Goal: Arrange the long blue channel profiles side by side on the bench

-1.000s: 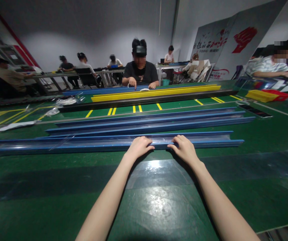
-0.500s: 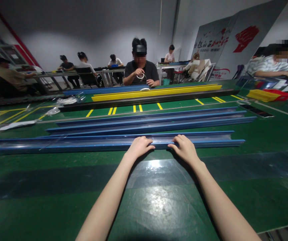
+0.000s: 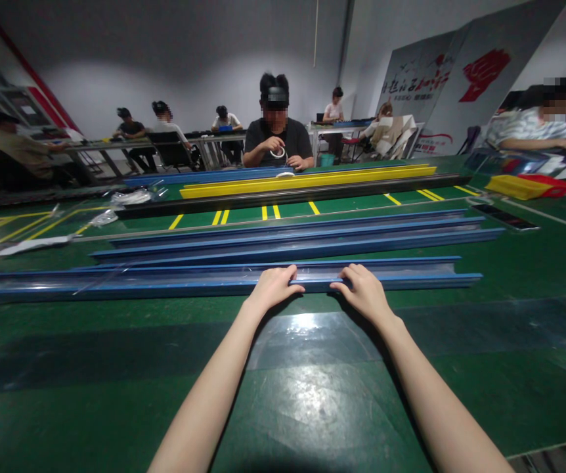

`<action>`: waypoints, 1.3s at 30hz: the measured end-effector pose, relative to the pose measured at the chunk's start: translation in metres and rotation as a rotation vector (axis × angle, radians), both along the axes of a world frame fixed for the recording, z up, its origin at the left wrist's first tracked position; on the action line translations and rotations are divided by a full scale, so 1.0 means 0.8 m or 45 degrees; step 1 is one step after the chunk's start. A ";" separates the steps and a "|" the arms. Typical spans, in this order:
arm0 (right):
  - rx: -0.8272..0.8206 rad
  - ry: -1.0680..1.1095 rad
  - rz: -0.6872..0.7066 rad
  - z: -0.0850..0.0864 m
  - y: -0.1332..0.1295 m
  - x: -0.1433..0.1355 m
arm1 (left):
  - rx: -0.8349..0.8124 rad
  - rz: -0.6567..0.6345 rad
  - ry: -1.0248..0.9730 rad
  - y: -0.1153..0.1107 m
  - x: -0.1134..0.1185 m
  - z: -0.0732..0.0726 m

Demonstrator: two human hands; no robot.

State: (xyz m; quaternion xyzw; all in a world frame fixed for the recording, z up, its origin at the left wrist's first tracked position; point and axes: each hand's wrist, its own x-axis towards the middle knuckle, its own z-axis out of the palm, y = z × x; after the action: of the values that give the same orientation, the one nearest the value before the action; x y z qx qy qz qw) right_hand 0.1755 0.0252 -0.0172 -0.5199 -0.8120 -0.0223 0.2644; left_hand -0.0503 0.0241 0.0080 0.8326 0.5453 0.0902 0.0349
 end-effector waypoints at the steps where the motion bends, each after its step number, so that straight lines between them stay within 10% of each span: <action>1: 0.001 0.001 0.001 0.000 0.000 0.000 | 0.000 0.005 0.000 0.000 0.000 0.000; 39: 0.082 -0.113 0.143 -0.007 -0.005 -0.040 | 0.125 -0.030 -0.094 0.002 0.001 -0.003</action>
State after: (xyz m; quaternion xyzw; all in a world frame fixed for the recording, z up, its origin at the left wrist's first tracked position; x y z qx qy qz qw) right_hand 0.1435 0.0210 -0.0225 -0.4631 -0.8497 -0.0564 0.2457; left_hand -0.0497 0.0255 0.0055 0.8359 0.5286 0.1472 0.0152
